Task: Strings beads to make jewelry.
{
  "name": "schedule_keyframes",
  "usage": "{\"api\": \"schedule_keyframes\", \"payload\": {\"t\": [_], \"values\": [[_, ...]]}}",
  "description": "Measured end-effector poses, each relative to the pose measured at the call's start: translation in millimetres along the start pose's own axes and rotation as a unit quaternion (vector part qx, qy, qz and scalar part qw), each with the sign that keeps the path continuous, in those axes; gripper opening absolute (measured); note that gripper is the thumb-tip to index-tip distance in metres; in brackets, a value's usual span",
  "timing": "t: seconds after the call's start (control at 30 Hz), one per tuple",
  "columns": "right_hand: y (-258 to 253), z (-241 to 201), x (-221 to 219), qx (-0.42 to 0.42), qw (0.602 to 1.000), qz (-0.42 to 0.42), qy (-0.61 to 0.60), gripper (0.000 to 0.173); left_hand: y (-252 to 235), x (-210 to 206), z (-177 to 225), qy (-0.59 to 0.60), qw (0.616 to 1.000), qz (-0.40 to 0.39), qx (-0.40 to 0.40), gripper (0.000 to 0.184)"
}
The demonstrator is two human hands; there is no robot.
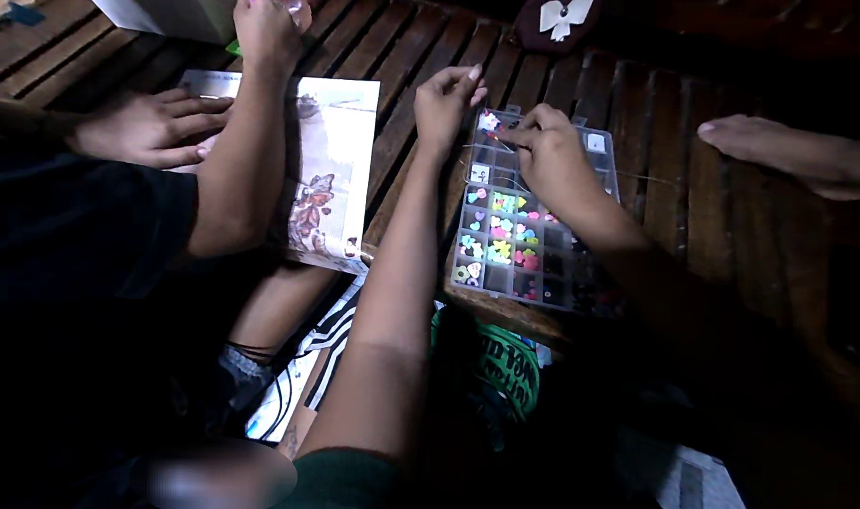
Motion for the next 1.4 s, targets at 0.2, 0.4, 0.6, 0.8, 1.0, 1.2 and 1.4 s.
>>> {"api": "schedule_keyframes", "payload": {"t": [0.2,0.4,0.6,0.8,1.0,1.2,1.4], "values": [[2.8,-8.1,4.1,-0.033,0.994,-0.07,0.081,0.035,-1.5,1.2,-1.4,-0.012,1.0,-0.007,-0.01,0.015],[4.9,-8.1,3.9,-0.017,0.991,-0.074,0.107,0.037,-1.5,1.0,0.4,0.018,1.0,0.013,0.006,0.016],[9.3,-10.9,4.6,0.012,0.985,-0.07,0.159,0.037,-2.9,-0.3,-1.4,-0.01,1.0,-0.001,0.004,0.015],[9.1,-18.8,9.0,-0.008,0.975,-0.097,0.2,0.041,-2.3,-1.5,-1.9,-0.006,1.0,0.0,0.003,0.015],[10.6,-21.1,8.3,-0.015,0.966,-0.129,0.225,0.041,-1.8,-1.9,-0.6,-0.007,1.0,-0.007,0.009,0.016],[12.2,-22.5,9.6,-0.015,0.959,-0.139,0.245,0.04,-2.6,-2.8,-0.5,-0.012,1.0,-0.013,-0.002,0.016],[9.3,-24.1,11.0,-0.018,0.959,-0.142,0.246,0.039,-3.6,-2.8,-0.7,-0.017,1.0,-0.01,0.006,0.016]]}}
Point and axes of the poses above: each hand's wrist, its own y-axis away from the middle knuckle, its own x-axis out of the back of the hand, z = x × y, the point moved 3 cm from there along -y, towards the middle knuckle, and after that the axes turned 1 degree about y, right-handed, at the moved point
